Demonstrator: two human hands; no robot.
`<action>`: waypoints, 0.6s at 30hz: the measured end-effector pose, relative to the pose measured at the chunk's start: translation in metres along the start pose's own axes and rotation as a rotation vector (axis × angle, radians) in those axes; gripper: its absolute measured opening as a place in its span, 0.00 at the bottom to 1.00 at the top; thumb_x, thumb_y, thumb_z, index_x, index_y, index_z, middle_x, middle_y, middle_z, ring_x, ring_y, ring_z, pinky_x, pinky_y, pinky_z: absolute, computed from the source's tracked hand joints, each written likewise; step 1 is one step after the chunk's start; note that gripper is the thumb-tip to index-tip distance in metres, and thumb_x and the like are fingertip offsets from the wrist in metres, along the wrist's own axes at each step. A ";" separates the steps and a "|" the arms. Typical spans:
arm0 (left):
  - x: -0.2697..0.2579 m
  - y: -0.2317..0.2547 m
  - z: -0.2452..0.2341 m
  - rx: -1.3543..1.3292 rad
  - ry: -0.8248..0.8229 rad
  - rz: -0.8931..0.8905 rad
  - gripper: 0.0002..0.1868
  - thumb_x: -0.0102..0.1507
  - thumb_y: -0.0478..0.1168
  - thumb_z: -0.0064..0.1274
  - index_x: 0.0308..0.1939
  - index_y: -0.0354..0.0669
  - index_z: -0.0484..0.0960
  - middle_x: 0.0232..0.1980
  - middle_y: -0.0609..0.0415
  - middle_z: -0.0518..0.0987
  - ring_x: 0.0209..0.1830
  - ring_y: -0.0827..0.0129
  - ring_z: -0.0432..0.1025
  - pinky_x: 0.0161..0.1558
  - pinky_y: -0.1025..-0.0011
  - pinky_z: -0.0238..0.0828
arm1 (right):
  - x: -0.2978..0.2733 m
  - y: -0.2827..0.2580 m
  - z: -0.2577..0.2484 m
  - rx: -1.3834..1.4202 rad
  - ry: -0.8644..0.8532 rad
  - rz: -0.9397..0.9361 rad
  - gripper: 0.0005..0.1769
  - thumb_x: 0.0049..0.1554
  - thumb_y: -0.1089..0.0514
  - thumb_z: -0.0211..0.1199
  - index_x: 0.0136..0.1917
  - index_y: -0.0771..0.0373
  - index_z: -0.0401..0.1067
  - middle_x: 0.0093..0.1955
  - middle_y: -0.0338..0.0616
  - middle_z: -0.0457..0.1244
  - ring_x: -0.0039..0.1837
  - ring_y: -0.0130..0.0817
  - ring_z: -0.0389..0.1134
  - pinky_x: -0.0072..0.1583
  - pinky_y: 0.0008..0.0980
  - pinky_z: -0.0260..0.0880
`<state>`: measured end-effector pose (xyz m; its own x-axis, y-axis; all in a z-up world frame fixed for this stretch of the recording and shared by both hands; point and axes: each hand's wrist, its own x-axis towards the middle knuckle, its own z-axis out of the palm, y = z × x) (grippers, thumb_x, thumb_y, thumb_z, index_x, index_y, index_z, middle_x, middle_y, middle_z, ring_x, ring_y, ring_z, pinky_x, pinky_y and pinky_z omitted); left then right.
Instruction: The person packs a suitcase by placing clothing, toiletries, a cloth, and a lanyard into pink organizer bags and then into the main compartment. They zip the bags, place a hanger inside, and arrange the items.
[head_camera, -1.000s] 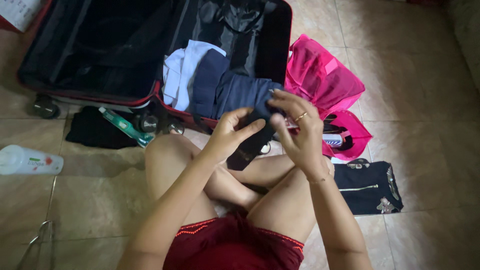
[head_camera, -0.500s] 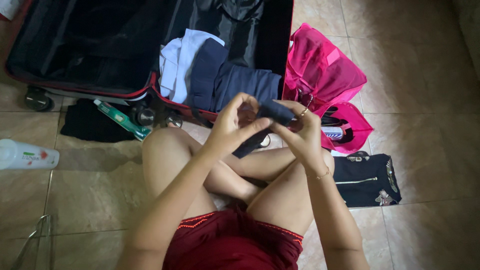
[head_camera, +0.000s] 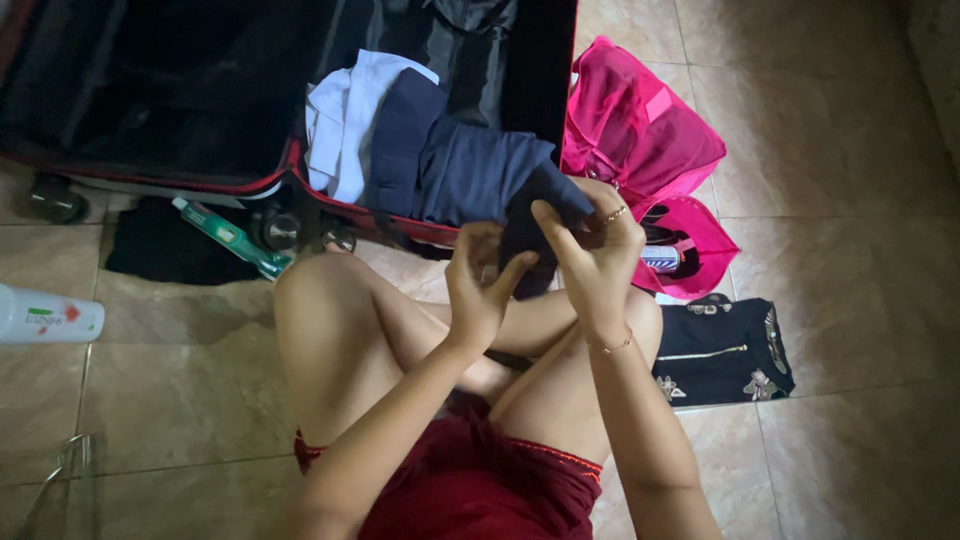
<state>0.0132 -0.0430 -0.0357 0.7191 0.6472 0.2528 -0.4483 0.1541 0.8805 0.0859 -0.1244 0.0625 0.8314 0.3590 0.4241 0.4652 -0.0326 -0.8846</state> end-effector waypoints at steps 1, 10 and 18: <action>0.000 -0.005 0.001 -0.041 -0.003 -0.046 0.15 0.64 0.31 0.63 0.50 0.35 0.73 0.45 0.55 0.80 0.46 0.78 0.74 0.50 0.77 0.73 | 0.000 0.000 0.000 -0.001 0.001 0.000 0.14 0.58 0.69 0.73 0.57 0.69 0.75 0.50 0.35 0.65 0.51 0.18 0.63 0.53 0.20 0.65; 0.009 -0.032 -0.034 -0.075 -0.272 -0.166 0.13 0.65 0.31 0.62 0.50 0.37 0.74 0.41 0.59 0.78 0.41 0.80 0.72 0.44 0.77 0.71 | 0.011 -0.010 -0.018 -0.026 -0.019 0.190 0.12 0.57 0.64 0.72 0.54 0.68 0.77 0.43 0.31 0.68 0.44 0.15 0.66 0.48 0.19 0.67; -0.008 -0.019 -0.033 0.539 0.170 0.251 0.15 0.68 0.36 0.59 0.57 0.40 0.74 0.54 0.55 0.75 0.53 0.77 0.70 0.57 0.72 0.68 | 0.001 0.015 -0.015 -0.058 0.020 0.214 0.10 0.57 0.64 0.73 0.51 0.69 0.78 0.41 0.31 0.66 0.42 0.15 0.64 0.43 0.17 0.64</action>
<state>-0.0017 -0.0269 -0.0678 0.5121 0.7312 0.4506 -0.2301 -0.3886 0.8922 0.0979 -0.1389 0.0528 0.9186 0.3195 0.2326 0.2941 -0.1594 -0.9424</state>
